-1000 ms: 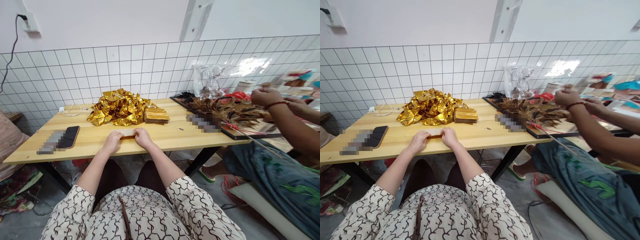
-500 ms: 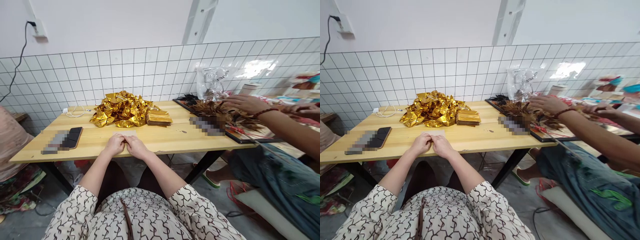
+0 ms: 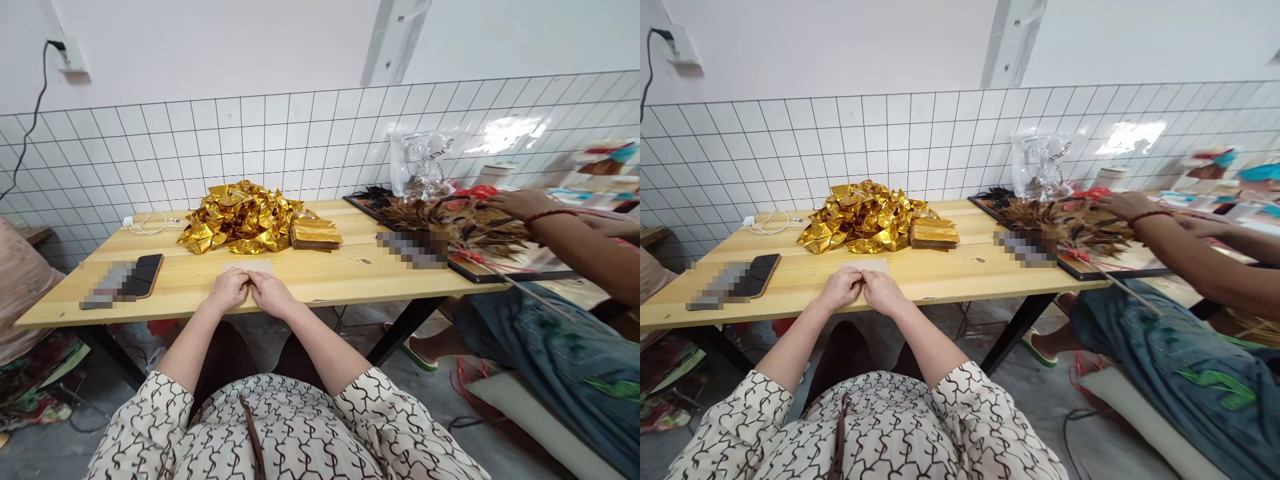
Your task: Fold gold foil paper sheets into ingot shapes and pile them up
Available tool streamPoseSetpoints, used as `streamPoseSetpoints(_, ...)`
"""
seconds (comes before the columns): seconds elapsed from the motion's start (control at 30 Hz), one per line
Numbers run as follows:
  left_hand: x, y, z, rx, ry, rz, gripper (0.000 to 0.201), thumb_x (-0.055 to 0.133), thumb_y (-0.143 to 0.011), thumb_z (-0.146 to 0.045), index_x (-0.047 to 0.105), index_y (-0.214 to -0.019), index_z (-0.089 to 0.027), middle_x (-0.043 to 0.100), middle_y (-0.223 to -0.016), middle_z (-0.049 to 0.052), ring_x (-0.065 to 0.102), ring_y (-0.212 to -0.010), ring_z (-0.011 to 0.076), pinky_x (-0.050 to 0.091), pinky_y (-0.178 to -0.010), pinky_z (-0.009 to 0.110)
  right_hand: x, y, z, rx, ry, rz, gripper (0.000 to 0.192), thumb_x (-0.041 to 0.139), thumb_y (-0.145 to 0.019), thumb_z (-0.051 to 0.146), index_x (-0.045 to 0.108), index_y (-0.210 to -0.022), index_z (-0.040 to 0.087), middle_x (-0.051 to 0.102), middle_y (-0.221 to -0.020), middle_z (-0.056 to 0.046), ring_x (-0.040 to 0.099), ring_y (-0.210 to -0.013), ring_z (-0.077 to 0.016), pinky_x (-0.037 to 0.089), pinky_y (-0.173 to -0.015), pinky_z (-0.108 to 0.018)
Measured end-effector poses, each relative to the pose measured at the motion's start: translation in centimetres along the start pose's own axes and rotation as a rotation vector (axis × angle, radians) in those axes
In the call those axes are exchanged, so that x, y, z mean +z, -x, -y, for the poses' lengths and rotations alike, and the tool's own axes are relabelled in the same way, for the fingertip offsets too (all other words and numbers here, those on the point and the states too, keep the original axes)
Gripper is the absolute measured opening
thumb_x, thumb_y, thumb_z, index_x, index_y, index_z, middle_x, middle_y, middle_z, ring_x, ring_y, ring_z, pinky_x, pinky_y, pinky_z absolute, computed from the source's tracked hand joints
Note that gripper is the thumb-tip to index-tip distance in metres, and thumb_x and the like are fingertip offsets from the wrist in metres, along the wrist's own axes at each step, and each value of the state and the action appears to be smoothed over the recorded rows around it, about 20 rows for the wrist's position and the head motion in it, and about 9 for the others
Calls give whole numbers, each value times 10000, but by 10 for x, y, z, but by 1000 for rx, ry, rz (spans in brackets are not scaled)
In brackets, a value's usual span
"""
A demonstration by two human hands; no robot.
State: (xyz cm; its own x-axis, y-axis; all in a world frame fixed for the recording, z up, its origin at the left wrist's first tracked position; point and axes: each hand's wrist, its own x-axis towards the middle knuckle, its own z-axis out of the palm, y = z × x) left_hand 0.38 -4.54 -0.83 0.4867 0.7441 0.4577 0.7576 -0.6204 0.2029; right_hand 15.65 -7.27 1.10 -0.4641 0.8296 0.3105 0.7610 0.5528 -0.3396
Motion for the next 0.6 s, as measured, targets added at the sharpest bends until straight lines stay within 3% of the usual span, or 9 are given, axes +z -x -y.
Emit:
streamPoseSetpoints(0.37, -2, 1, -1, -28, 4, -20, 221, 525, -791, -168, 733, -833, -229, 695, -868, 46, 610, -888, 192, 509, -788, 293, -2, 12, -13, 174, 84, -29, 372, 424, -860, 128, 559, -1206, 153, 643, -1176, -129, 585, -1096, -200, 420, -953, -311)
streamPoseSetpoints(0.5, -4, 1, -7, -45, 8, -21, 199, 529, -834, -251, 712, -761, -222, 693, -846, 48, 609, -872, 191, 504, -772, 290, -4, 16, -15, 179, 109, -38, 348, 409, -873, 140, 572, -1178, 164, 653, -1132, -119, 594, -1057, -199, 424, -929, -304)
streamPoseSetpoints(0.6, -2, -1, -15, -4, 19, -4, 196, 528, -863, -309, 692, -811, -215, 692, -874, 53, 610, -887, 198, 502, -804, 304, -5, 17, -13, 174, 106, -34, 315, 417, -868, 138, 582, -1134, 170, 662, -1089, -114, 599, -1030, -201, 428, -909, -306)
